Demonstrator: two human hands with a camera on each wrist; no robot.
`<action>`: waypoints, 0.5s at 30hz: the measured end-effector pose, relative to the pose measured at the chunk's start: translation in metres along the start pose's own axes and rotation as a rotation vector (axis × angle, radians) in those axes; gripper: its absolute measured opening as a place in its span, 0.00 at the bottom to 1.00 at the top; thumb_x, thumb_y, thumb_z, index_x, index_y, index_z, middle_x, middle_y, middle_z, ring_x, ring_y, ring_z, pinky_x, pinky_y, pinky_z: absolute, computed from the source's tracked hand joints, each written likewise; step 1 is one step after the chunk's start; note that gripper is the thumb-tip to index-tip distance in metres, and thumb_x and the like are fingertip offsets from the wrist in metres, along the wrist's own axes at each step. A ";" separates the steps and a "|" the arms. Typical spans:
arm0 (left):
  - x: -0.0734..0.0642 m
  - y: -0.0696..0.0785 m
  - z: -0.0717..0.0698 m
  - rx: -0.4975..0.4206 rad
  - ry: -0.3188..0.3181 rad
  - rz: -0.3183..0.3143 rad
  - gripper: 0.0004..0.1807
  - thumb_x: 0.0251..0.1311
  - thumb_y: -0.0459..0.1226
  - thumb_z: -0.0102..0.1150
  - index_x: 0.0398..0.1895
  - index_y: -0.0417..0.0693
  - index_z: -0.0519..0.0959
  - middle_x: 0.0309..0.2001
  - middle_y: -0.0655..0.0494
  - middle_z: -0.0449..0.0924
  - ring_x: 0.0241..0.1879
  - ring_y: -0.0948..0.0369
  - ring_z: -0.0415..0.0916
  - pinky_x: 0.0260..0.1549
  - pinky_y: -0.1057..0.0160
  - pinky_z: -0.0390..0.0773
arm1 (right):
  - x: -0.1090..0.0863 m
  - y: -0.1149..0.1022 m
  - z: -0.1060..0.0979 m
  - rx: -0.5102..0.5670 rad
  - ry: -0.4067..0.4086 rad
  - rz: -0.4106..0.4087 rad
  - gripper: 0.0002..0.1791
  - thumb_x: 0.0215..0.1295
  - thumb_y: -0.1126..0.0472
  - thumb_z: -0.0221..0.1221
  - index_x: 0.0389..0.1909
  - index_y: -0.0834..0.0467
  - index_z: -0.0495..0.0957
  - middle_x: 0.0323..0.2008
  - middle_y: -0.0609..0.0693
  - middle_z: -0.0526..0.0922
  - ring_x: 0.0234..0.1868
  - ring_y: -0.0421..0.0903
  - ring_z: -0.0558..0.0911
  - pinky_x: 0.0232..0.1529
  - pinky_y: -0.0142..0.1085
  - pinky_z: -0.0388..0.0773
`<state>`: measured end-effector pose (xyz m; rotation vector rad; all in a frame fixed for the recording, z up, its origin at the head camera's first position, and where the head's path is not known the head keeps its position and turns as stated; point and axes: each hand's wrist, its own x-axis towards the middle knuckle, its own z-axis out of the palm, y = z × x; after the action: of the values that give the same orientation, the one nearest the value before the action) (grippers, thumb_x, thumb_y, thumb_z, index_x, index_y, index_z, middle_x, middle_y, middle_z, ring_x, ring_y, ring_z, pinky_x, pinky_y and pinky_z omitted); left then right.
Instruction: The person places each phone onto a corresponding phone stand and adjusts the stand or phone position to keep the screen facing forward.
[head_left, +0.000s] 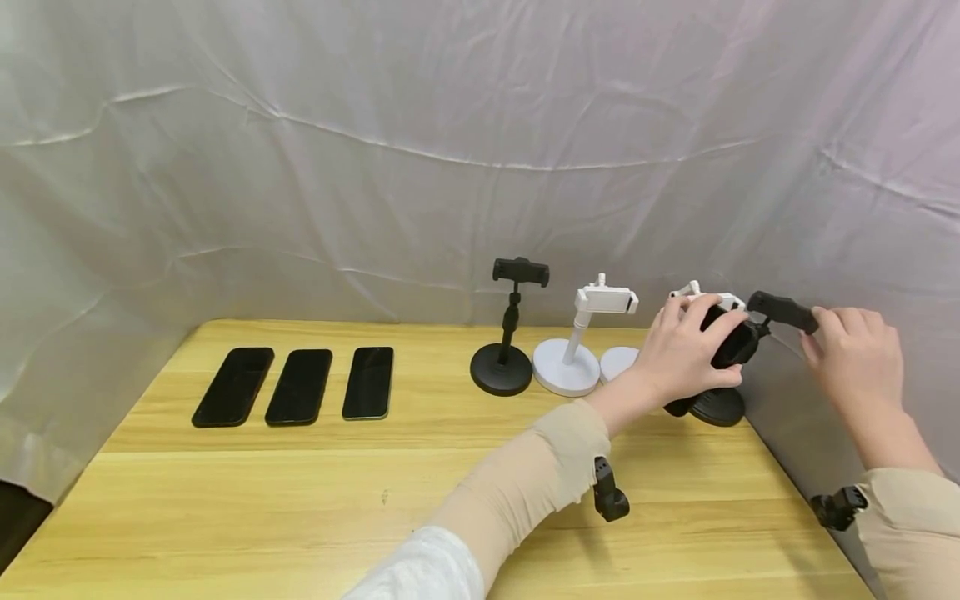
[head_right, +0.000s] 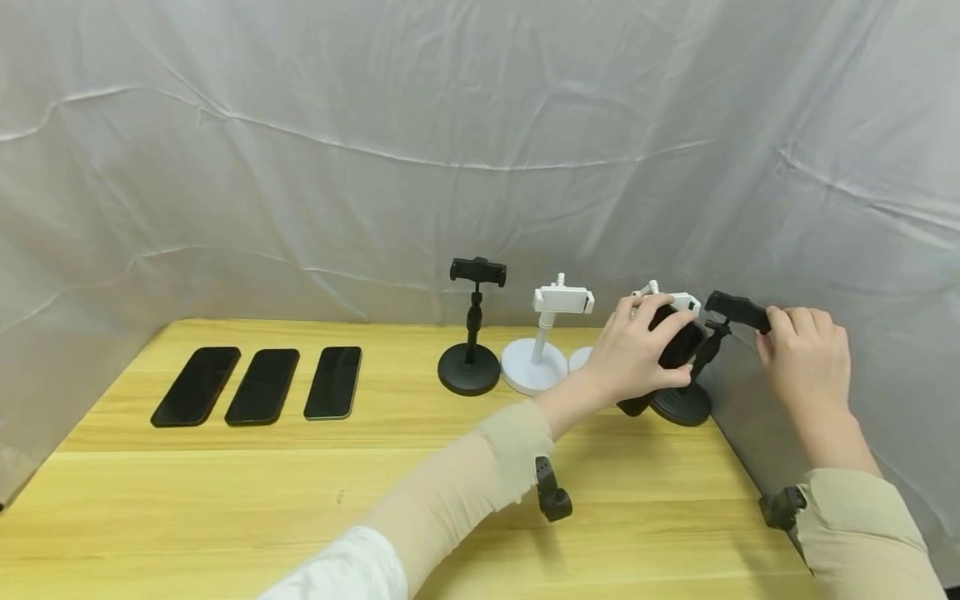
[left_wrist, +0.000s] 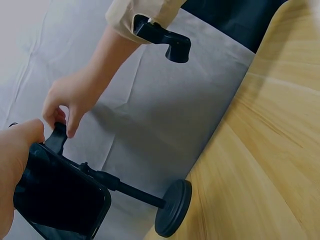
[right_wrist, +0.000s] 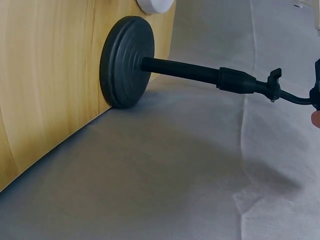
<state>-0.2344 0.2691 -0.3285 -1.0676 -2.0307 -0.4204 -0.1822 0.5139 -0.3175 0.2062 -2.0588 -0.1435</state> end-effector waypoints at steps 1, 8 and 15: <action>0.001 0.001 0.001 0.001 0.004 0.000 0.35 0.52 0.63 0.55 0.64 0.65 0.71 0.64 0.56 0.69 0.56 0.57 0.70 0.59 0.62 0.69 | 0.000 0.000 0.000 0.002 0.006 0.002 0.16 0.51 0.67 0.60 0.42 0.70 0.78 0.36 0.69 0.80 0.40 0.71 0.73 0.31 0.62 0.63; 0.007 0.004 0.004 0.014 0.041 0.004 0.34 0.50 0.64 0.53 0.63 0.68 0.72 0.63 0.59 0.71 0.53 0.59 0.69 0.51 0.65 0.73 | 0.000 -0.001 -0.004 -0.019 -0.023 -0.022 0.16 0.54 0.65 0.59 0.43 0.71 0.77 0.36 0.69 0.80 0.39 0.71 0.73 0.29 0.62 0.65; 0.014 0.006 0.008 0.020 0.081 0.029 0.34 0.51 0.63 0.54 0.62 0.65 0.73 0.62 0.56 0.73 0.52 0.57 0.72 0.60 0.60 0.67 | 0.001 0.000 -0.003 -0.011 -0.021 -0.016 0.16 0.53 0.66 0.60 0.43 0.71 0.77 0.36 0.69 0.80 0.39 0.71 0.73 0.30 0.61 0.65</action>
<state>-0.2382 0.2850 -0.3235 -1.0497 -1.9420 -0.4214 -0.1796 0.5135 -0.3152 0.2152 -2.0769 -0.1677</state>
